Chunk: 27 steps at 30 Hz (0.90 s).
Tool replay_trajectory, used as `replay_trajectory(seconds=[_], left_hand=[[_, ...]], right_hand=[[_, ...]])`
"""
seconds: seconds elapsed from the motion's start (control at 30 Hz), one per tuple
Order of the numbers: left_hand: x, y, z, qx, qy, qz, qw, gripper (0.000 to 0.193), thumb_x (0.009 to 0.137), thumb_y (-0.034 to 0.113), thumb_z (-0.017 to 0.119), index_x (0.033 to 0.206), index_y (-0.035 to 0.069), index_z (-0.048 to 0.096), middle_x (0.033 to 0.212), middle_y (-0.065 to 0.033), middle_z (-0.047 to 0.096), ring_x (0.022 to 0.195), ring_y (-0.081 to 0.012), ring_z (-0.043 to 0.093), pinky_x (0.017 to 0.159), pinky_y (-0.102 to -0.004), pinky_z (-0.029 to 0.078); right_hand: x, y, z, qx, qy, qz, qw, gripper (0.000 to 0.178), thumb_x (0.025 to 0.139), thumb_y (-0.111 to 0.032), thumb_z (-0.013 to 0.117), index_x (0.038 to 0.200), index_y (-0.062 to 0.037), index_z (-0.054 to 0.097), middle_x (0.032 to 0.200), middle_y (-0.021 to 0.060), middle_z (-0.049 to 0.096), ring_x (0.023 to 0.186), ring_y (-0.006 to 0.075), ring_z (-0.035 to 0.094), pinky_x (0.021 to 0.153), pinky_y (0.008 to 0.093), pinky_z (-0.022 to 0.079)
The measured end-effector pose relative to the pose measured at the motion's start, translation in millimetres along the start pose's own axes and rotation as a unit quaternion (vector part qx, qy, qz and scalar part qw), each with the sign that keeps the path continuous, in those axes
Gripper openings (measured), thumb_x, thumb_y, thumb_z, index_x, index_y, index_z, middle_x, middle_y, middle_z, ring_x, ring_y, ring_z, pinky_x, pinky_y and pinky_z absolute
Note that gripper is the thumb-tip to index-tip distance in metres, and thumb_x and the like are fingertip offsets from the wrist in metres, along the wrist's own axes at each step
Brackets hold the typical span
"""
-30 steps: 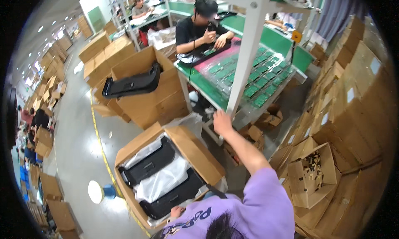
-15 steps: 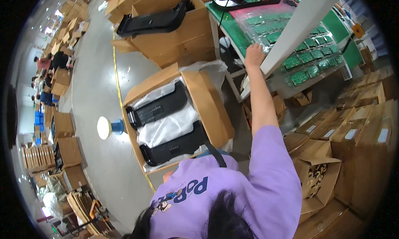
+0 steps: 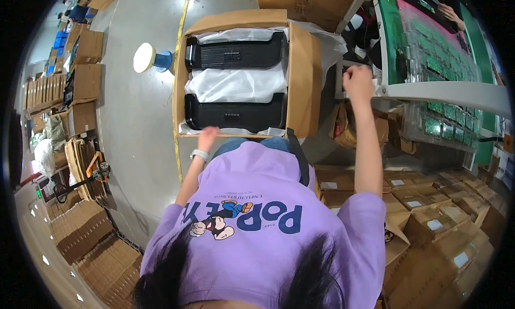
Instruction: Assembling small buttons into plastic housings and packing them into cardboard boxes on a factory floor.
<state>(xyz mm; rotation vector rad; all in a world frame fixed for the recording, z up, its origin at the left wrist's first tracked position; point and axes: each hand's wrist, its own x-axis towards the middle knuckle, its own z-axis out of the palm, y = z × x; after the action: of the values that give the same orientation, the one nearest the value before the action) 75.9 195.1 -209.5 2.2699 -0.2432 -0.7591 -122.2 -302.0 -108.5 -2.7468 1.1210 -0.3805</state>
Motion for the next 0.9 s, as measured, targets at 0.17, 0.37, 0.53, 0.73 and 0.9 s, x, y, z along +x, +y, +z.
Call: replay_trajectory(seconds=[0.17, 0.37, 0.53, 0.73, 0.9], left_hand=[[-46, 251, -134, -0.386, 0.207, 0.246, 0.865, 0.036, 0.090, 0.028, 0.046, 0.104, -0.004, 0.055, 0.055, 0.0079, 0.033, 0.046, -0.0029, 0.027, 0.044, -0.0203, 0.020], [-108, 193, -314, -0.441, 0.199, 0.393, 0.782, 0.044, 0.088, 0.038, 0.052, 0.102, -0.004, 0.056, 0.056, 0.0064, 0.038, 0.048, -0.0041, 0.033, 0.048, -0.0201, 0.025], [-110, 222, -308, -0.464, 0.131, 0.475, 0.736, 0.041, 0.088, 0.037, 0.052, 0.099, -0.003, 0.057, 0.057, 0.0060, 0.040, 0.049, -0.0043, 0.035, 0.048, -0.0200, 0.026], [-133, 288, -279, -0.452, 0.070, 0.622, 0.636, 0.038, 0.088, 0.035, 0.051, 0.097, -0.001, 0.058, 0.059, 0.0055, 0.043, 0.050, -0.0045, 0.037, 0.048, -0.0198, 0.027], [-135, 345, -277, -0.421, 0.017, 0.706, 0.568, 0.035, 0.089, 0.034, 0.050, 0.094, 0.001, 0.059, 0.060, 0.0051, 0.045, 0.050, -0.0046, 0.039, 0.048, -0.0197, 0.028]], right_hand=[[-59, -61, -15, 0.153, -0.175, 0.027, 0.972, 0.015, 0.077, -0.019, 0.061, 0.078, -0.0036, 0.064, 0.076, 0.0131, 0.062, 0.071, 0.0270, 0.062, 0.066, 0.0367, 0.049], [-45, -170, -96, 0.290, -0.180, -0.132, 0.931, 0.009, 0.079, -0.006, 0.062, 0.084, 0.0005, 0.061, 0.076, 0.0131, 0.061, 0.068, 0.0244, 0.060, 0.063, 0.0307, 0.047], [-45, -243, -190, 0.347, -0.110, -0.232, 0.902, 0.008, 0.077, -0.003, 0.063, 0.084, -0.0002, 0.062, 0.076, 0.0111, 0.061, 0.070, 0.0250, 0.061, 0.063, 0.0310, 0.047], [-62, -309, -260, 0.775, -0.094, -0.398, 0.482, 0.018, 0.087, -0.008, 0.053, 0.097, 0.0013, 0.065, 0.094, 0.0244, 0.064, 0.080, 0.0298, 0.066, 0.077, 0.0392, 0.056], [-73, -319, -297, 0.765, 0.015, -0.475, 0.435, 0.019, 0.085, -0.007, 0.053, 0.097, 0.0001, 0.065, 0.089, 0.0207, 0.064, 0.075, 0.0273, 0.065, 0.074, 0.0367, 0.056]])
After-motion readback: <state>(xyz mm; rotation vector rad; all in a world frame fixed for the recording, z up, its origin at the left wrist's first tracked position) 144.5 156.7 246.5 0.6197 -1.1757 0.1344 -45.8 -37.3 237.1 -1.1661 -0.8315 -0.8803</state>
